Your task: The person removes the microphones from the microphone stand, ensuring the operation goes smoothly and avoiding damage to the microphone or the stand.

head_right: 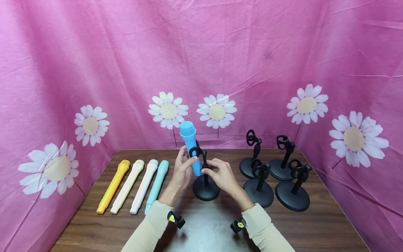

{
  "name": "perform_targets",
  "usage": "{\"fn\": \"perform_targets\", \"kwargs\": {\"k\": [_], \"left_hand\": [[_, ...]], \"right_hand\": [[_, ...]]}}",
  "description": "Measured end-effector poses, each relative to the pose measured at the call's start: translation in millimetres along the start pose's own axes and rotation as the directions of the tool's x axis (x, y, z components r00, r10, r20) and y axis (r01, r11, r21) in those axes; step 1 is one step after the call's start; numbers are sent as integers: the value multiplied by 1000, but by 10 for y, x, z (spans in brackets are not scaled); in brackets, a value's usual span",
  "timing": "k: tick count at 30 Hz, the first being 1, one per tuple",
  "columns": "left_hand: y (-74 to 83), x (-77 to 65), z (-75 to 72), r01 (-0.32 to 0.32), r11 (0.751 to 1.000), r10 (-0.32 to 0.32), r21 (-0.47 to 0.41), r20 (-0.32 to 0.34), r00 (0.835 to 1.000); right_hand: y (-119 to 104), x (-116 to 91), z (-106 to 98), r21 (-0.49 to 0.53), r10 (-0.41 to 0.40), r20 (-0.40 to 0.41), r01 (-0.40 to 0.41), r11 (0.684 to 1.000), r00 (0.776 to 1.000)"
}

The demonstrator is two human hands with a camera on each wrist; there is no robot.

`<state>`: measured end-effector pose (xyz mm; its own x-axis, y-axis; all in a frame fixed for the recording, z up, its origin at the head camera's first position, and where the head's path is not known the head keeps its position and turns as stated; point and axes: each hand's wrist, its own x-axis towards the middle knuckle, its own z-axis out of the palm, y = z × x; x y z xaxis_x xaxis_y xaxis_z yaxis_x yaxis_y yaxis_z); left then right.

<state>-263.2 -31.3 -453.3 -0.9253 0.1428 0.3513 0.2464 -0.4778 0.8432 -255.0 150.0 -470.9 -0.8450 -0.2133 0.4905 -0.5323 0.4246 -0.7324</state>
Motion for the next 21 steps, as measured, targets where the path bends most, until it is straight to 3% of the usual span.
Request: {"fn": "perform_targets", "kwargs": {"k": [3,6,12,16,21], "left_hand": [[82,31,-30,-10,997,8,74,33,999],[237,88,-42,-63,983,49,174,82,995],[552,211,-6,-142,908,81,393,168,982],[637,266,40,-143,886,69,441,179,981],[649,284,72,-140,895,75,424,166,983]], "right_hand": [[4,-2,-2,6,-16,3,16,1000,1000],[8,-2,-7,11,-28,7,27,1000,1000],[27,11,-4,17,-42,8,42,999,999],[38,22,3,24,-52,-1,52,998,999],[50,3,15,20,-41,3,41,999,999]]}}
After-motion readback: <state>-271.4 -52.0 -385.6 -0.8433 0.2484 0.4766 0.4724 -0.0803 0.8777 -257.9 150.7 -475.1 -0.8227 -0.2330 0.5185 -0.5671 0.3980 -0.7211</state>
